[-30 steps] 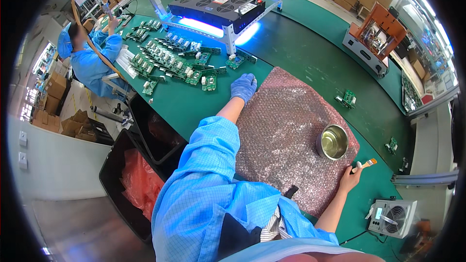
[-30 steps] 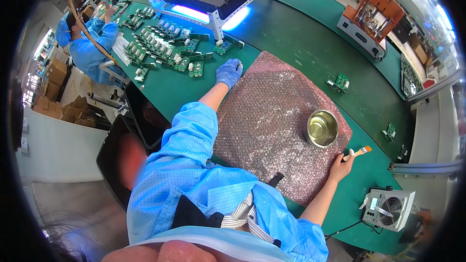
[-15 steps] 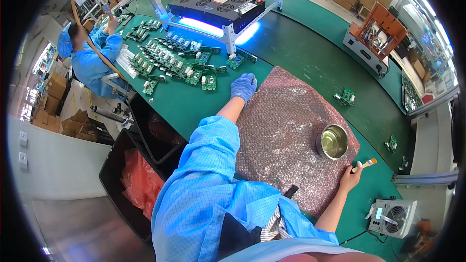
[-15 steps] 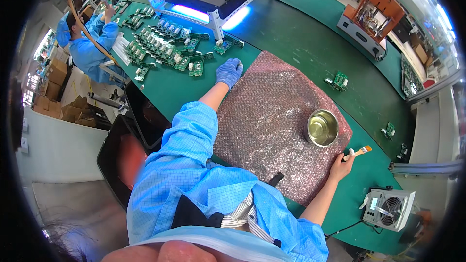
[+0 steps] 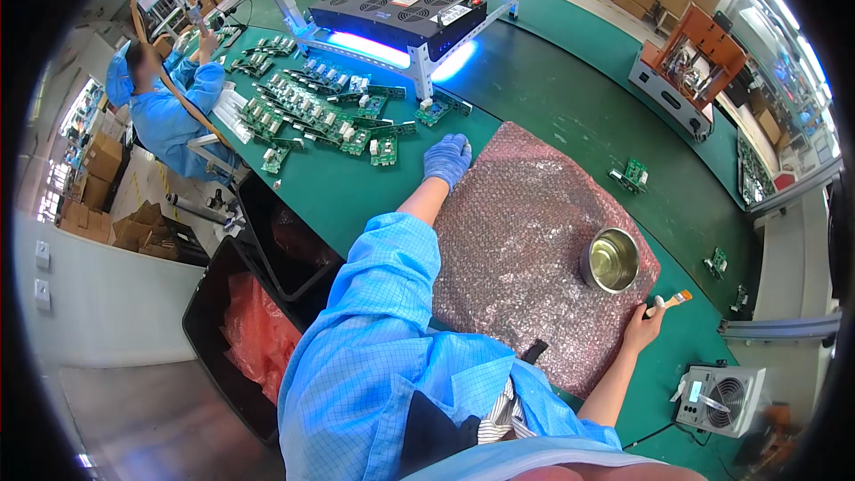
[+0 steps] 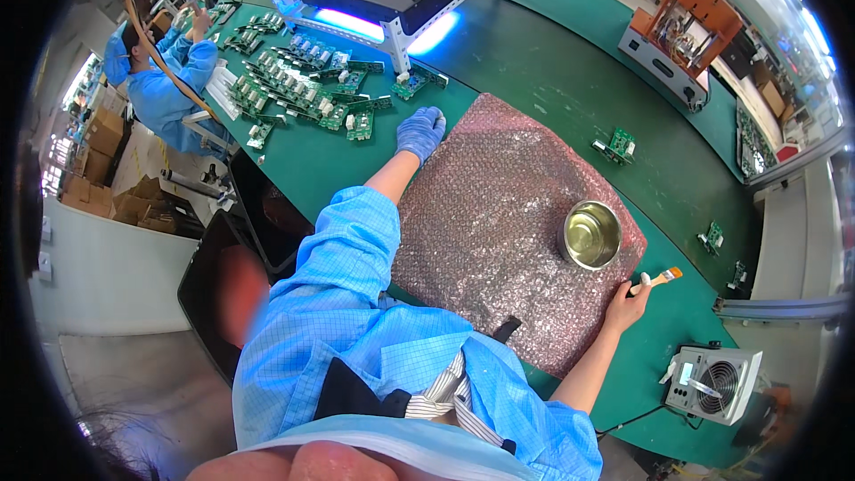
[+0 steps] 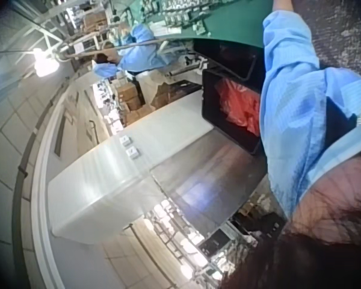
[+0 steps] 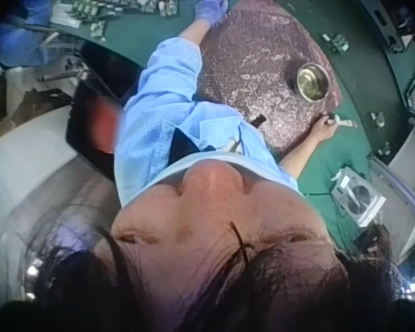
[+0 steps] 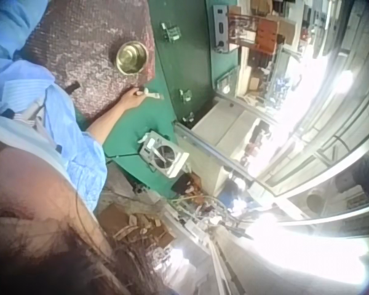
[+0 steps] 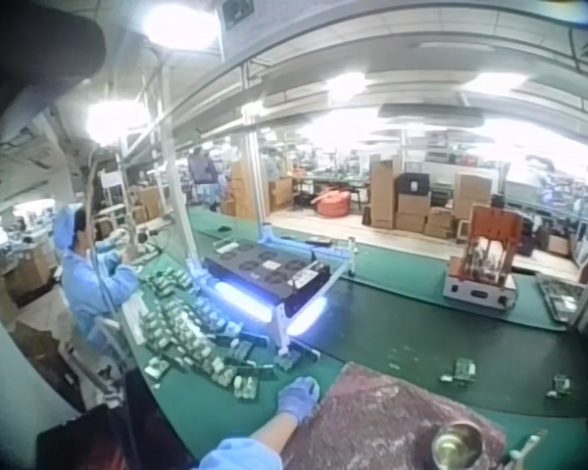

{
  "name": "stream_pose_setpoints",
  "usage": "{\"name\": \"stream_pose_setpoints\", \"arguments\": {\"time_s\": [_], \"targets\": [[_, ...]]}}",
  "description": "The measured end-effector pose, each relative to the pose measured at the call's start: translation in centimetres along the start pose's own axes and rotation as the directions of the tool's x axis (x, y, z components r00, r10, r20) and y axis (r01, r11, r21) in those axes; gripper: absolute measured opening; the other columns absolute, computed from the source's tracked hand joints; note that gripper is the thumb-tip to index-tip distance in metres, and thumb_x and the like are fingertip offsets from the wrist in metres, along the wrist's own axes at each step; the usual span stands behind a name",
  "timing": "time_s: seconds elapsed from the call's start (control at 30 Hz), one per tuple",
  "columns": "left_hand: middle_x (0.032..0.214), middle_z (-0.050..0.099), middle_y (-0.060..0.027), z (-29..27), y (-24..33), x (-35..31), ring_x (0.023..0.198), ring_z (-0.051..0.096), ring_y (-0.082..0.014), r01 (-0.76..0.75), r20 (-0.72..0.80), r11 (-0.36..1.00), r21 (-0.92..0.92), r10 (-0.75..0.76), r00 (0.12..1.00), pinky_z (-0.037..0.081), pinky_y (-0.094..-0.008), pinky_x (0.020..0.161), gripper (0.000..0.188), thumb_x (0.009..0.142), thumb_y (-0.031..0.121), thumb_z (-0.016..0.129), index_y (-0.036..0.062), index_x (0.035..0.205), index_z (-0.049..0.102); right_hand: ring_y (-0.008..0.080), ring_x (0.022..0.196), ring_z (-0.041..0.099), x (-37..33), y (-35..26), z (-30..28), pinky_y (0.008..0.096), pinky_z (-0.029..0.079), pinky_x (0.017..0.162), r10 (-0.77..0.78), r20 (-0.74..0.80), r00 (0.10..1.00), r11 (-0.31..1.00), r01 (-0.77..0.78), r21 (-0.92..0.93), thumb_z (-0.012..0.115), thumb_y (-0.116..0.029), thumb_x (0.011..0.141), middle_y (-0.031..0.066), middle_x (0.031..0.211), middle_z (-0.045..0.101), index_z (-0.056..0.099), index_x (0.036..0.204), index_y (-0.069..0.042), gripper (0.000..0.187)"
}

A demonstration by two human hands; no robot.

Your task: Apply a protective liquid coating to printed circuit boards using a brush.

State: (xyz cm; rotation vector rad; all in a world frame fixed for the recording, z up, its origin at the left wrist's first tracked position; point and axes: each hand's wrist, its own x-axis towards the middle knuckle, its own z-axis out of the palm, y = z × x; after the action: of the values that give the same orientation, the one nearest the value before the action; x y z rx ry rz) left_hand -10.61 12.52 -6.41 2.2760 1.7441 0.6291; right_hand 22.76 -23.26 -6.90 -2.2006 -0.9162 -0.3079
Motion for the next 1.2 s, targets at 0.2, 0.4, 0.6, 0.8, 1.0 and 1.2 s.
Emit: {"name": "stream_pose_setpoints", "arguments": {"time_s": [0.2,0.4,0.6,0.8,1.0,1.2], "targets": [[0.089,0.055,-0.0102,-0.11,-0.04,0.01,0.079,0.056,-0.0292,-0.011,0.007,1.0,0.008,0.011,1.0,0.045,-0.0422,0.067,0.019,0.079,0.03,0.045,0.013,0.086,0.051,0.0313,0.092,0.052,0.04,0.07,0.14,0.0352,0.04,0.078,-0.015,-0.001,1.0,1.0,0.015,-0.01,0.052,-0.011,0.075,0.017,0.1,0.054,0.048,0.105,0.001,0.032],[0.09,0.054,-0.0105,-0.34,0.21,-0.05,0.08,0.055,-0.0291,-0.009,0.018,1.0,0.005,0.009,1.0,0.045,-0.0419,0.068,0.02,0.079,0.03,0.045,0.0127,0.087,0.052,0.0312,0.092,0.052,0.04,-0.1,-0.04,0.0352,0.04,0.078,-0.005,-0.001,1.0,1.0,0.005,-0.013,0.052,-0.011,0.075,0.0166,0.1,0.054,0.048,0.105,0.0,0.032],[0.091,0.054,-0.0105,-0.4,0.26,-0.08,0.08,0.055,-0.0291,-0.006,0.019,1.0,0.008,0.005,1.0,0.044,-0.0421,0.068,0.02,0.079,0.03,0.045,0.0126,0.087,0.052,0.0312,0.091,0.052,0.07,0.04,0.0,0.0352,0.04,0.077,-0.012,0.001,1.0,1.0,0.012,-0.004,0.052,-0.011,0.075,0.0165,0.1,0.054,0.048,0.105,0.0,0.032],[0.09,0.054,-0.0104,-0.24,0.05,-0.04,0.08,0.055,-0.0293,-0.015,0.005,1.0,0.003,0.015,1.0,0.044,-0.0421,0.068,0.019,0.078,0.029,0.046,0.0128,0.086,0.052,0.0313,0.09,0.052,0.06,-0.19,-0.07,0.0355,0.04,0.077,0.025,0.019,1.0,1.0,-0.025,0.005,0.052,-0.011,0.075,0.0166,0.099,0.054,0.049,0.104,0.0,0.032],[0.089,0.055,-0.0102,-0.14,0.12,-0.03,0.078,0.056,-0.0294,-0.015,-0.003,1.0,-0.003,0.015,1.0,0.044,-0.0421,0.067,0.019,0.078,0.029,0.046,0.0132,0.086,0.052,0.0315,0.091,0.052,0.06,0.1,0.02,0.0357,0.04,0.077,-0.002,0.001,1.0,1.0,0.002,-0.01,0.052,-0.011,0.075,0.0169,0.099,0.054,0.049,0.104,0.001,0.032],[0.088,0.055,-0.0097,0.15,-0.07,0.05,0.078,0.055,-0.0297,-0.001,-0.008,1.0,0.003,0.001,1.0,0.044,-0.0416,0.067,0.018,0.078,0.03,0.047,0.015,0.086,0.052,0.0315,0.092,0.052,0.02,0.39,0.11,0.0354,0.04,0.079,0.007,0.009,1.0,1.0,-0.007,0.001,0.052,-0.01,0.075,0.0172,0.101,0.054,0.049,0.104,0.001,0.032]]}}
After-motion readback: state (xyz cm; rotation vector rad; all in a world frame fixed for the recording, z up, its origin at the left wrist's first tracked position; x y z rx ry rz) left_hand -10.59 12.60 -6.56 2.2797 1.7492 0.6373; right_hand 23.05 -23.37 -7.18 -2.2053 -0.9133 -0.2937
